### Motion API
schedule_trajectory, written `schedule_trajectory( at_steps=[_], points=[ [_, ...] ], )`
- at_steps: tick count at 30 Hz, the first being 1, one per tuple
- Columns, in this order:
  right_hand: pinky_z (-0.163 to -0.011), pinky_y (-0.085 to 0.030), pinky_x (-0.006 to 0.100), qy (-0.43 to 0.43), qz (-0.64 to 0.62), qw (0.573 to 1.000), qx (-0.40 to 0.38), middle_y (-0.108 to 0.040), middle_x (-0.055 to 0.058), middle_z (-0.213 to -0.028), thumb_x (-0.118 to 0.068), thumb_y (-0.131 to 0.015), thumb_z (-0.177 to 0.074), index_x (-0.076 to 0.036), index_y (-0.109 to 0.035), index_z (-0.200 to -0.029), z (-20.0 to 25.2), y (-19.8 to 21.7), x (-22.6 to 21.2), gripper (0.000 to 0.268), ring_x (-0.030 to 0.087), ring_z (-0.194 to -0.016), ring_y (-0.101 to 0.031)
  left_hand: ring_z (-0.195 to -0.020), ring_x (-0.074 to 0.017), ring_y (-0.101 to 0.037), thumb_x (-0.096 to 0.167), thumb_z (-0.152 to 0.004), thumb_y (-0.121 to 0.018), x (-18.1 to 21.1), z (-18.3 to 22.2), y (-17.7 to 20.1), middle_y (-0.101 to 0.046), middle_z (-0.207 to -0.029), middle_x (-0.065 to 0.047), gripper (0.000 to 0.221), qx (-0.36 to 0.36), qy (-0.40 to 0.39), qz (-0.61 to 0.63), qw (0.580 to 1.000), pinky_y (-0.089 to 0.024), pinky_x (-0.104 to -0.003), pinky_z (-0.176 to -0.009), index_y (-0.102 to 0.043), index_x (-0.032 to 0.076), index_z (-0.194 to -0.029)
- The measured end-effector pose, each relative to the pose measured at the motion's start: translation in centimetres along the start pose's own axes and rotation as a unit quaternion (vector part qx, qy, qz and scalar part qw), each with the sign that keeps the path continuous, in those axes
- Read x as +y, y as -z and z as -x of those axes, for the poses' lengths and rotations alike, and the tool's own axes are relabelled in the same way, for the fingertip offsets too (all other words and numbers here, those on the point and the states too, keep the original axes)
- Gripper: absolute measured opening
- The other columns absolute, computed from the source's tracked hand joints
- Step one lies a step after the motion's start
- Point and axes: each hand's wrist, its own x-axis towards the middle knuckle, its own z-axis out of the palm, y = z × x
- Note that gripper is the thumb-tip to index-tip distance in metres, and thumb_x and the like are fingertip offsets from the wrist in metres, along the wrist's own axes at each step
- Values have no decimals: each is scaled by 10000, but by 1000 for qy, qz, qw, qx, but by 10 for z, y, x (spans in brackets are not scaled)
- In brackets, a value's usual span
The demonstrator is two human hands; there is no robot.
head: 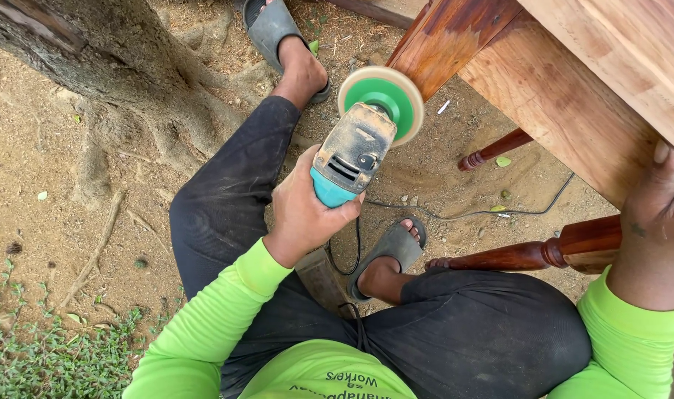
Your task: Sanding the legs and underside of a wooden chair using a power sander.
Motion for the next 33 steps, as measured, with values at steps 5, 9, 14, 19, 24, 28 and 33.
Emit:
schedule_trajectory(
  at_steps=[5, 9, 14, 19, 24, 28, 33],
  points=[
    [-859, -601, 351, -35, 42, 999, 4, -718, 212, -1072, -81, -343, -1291, 132, -654, -1303, 28, -9, 40, 377, 278, -947, -711, -1049, -336, -746, 346, -733, -882, -2, -8, 7, -734, -1132, -170, 788, -11, -12, -20, 1000, -589, -404, -872, -537, 21, -1363],
    [-880, -552, 264, -97, -60, 993, 0, -656, 111, -1033, -71, -299, -1238, 85, -642, -1324, 94, -27, 125, 387, 163, -911, -632, -1048, -340, -743, 341, -732, -889, -11, -8, 7, -730, -1121, -176, 785, 2, -12, -27, 1000, -589, -401, -866, -534, 23, -1356],
    [-869, -542, 293, -71, -51, 996, -5, -633, 106, -1003, -77, -277, -1275, 67, -606, -1212, 76, -19, 103, 364, 180, -901, -632, -1055, -334, -747, 328, -733, -883, -18, -6, 7, -734, -1132, -169, 765, 3, -6, -27, 1000, -591, -398, -876, -545, 33, -1353],
    [-923, -557, 307, -94, -111, 989, -2, -613, 102, -1045, -144, -255, -1290, 0, -510, -1092, 102, -28, 139, 353, 208, -978, -664, -1072, -323, -749, 328, -739, -884, -23, -4, 7, -732, -1159, -164, 771, 2, -12, -20, 1000, -592, -395, -891, -540, 36, -1364],
    [-891, -539, 288, -96, -102, 990, -11, -565, 75, -972, -138, -240, -1303, 13, -517, -1074, 99, -26, 136, 389, 180, -906, -618, -1072, -323, -746, 338, -740, -889, -26, -5, 6, -729, -1153, -175, 807, 1, -9, -25, 1000, -590, -398, -893, -521, 12, -1379],
    [-974, -579, 297, -124, -139, 983, -8, -610, 97, -1045, -165, -256, -1291, 14, -491, -1043, 105, -28, 139, 386, 195, -1052, -695, -1069, -327, -745, 339, -734, -890, -22, -8, 5, -729, -1152, -182, 814, 2, -5, -31, 999, -588, -399, -886, -521, 3, -1377],
    [-855, -505, 248, -108, -86, 990, -21, -513, 37, -918, -105, -217, -1284, 45, -537, -1101, 106, -26, 137, 398, 139, -839, -551, -1090, -325, -749, 329, -757, -886, -10, -19, 4, -735, -1158, -170, 782, 8, -19, -19, 1000, -592, -393, -906, -525, 19, -1377]
  ],
)
